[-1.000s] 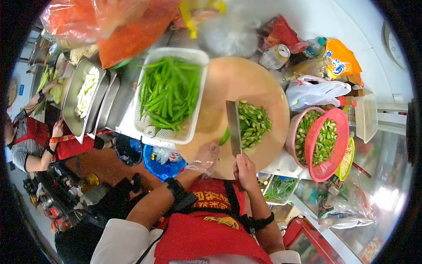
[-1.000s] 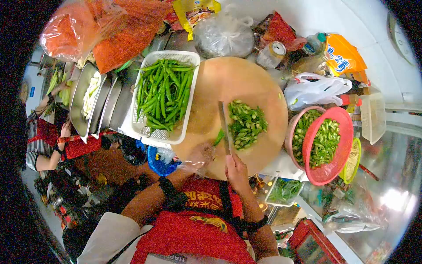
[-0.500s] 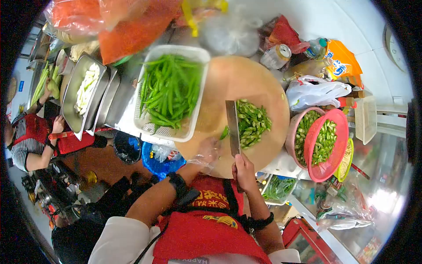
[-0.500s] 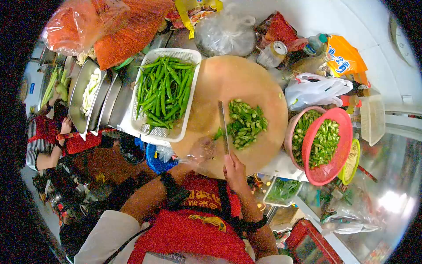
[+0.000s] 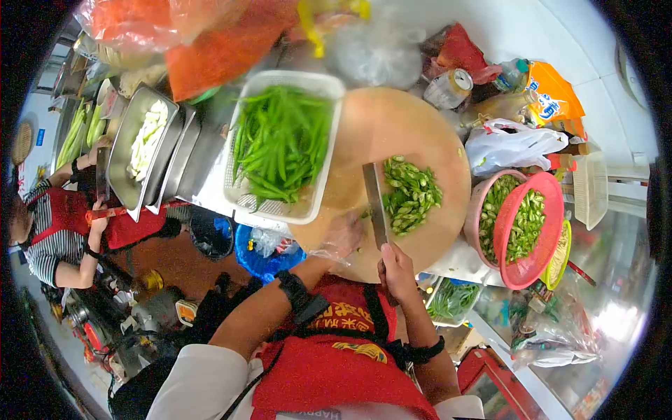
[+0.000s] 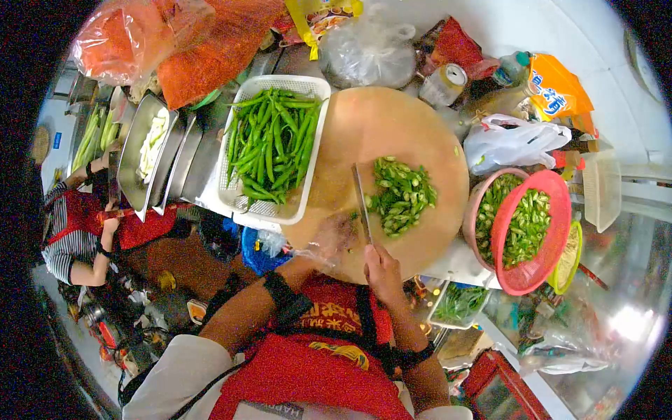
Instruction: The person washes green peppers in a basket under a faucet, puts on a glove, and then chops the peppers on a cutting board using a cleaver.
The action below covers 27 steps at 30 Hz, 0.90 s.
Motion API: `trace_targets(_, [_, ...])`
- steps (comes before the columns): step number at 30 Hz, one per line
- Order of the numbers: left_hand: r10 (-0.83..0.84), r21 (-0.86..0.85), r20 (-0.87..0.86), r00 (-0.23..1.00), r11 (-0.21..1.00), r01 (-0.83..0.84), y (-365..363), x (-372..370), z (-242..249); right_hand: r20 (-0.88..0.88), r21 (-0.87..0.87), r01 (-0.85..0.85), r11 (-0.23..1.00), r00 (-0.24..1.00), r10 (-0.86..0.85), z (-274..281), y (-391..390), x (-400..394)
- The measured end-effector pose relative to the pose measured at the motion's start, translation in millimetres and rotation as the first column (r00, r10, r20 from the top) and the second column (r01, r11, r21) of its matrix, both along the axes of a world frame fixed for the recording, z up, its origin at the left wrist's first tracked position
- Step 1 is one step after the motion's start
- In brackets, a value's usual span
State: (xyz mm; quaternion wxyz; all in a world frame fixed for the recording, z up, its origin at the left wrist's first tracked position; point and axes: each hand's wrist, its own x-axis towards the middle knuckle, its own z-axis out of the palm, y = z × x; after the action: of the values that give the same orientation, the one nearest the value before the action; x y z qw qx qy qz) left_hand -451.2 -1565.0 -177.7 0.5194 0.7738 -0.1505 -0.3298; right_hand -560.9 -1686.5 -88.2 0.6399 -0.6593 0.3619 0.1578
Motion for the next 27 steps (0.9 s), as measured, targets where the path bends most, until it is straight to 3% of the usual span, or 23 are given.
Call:
trace_targets(1, [-0.001, 0.001, -0.003, 1.000, 1.000, 0.001, 2, 0, 1, -0.003, 0.025, 0.025, 0.999, 1.000, -0.025, 9, 0, 2])
trace_targets(3, [-0.154, 0.209, 0.203, 0.967, 0.972, 0.110, 1, 2, 9, -0.005, 0.022, 0.017, 1.000, 1.000, -0.017, -5, 0, 0])
trace_targets(7, [-0.075, 0.199, 0.136, 0.988, 0.979, 0.047, 0, 10, 27, -0.041, 0.043, 0.013, 0.999, 0.999, -0.012, 7, -4, 2])
trace_targets(9, [-0.223, 0.362, 0.238, 0.945, 0.924, 0.127, 6, 8, 27, -0.014, 0.025, 0.000, 1.000, 1.000, 0.000, 6, -2, -3])
trace_targets(11, [-0.196, 0.354, 0.297, 0.935, 0.932, 0.083, 5, 8, 28, 0.020, -0.003, -0.005, 1.000, 1.000, 0.005, 0, -5, -5])
trace_targets(13, [-0.165, 0.343, 0.358, 0.919, 0.939, 0.035, 4, 11, 34, -0.055, 0.042, -0.024, 0.999, 0.998, 0.027, -9, -7, -1])
trace_targets(15, [-0.271, 0.416, 0.245, 0.931, 0.897, 0.152, 4, 22, 41, -0.033, 0.027, -0.030, 0.999, 0.999, 0.031, -1, -8, 1])
trace_targets(18, [-0.274, 0.381, 0.117, 0.955, 0.900, 0.212, 6, 26, 52, 0.010, 0.017, 0.004, 1.000, 1.000, -0.004, 3, -2, -3])
trace_targets(20, [-0.296, 0.430, 0.151, 0.943, 0.879, 0.206, 2, 25, 52, 0.047, 0.014, 0.037, 0.999, 0.998, -0.037, -2, -3, -5])
trace_targets(21, [-0.313, 0.482, 0.189, 0.931, 0.855, 0.190, 2, 27, 52, -0.015, 0.047, 0.041, 0.998, 0.999, -0.040, -6, -6, -3])
trace_targets(23, [-0.308, 0.419, 0.242, 0.920, 0.888, 0.187, 12, 26, 33, -0.064, 0.093, 0.030, 0.995, 0.998, -0.024, -11, -11, 1])
trace_targets(25, [-0.307, 0.368, 0.288, 0.907, 0.910, 0.191, 34, 24, 29, 0.041, 0.007, 0.047, 0.999, 0.998, -0.047, -11, -18, -5])
trace_targets(26, [-0.381, 0.351, 0.166, 0.909, 0.885, 0.307, 52, 28, 31, 0.050, 0.019, 0.043, 0.999, 0.998, -0.044, -25, -26, -15])
trace_targets(27, [-0.452, 0.318, 0.043, 0.891, 0.852, 0.416, 71, 32, 34, 0.201, -0.188, -0.010, 0.982, 0.978, 0.048, -48, -35, -28])
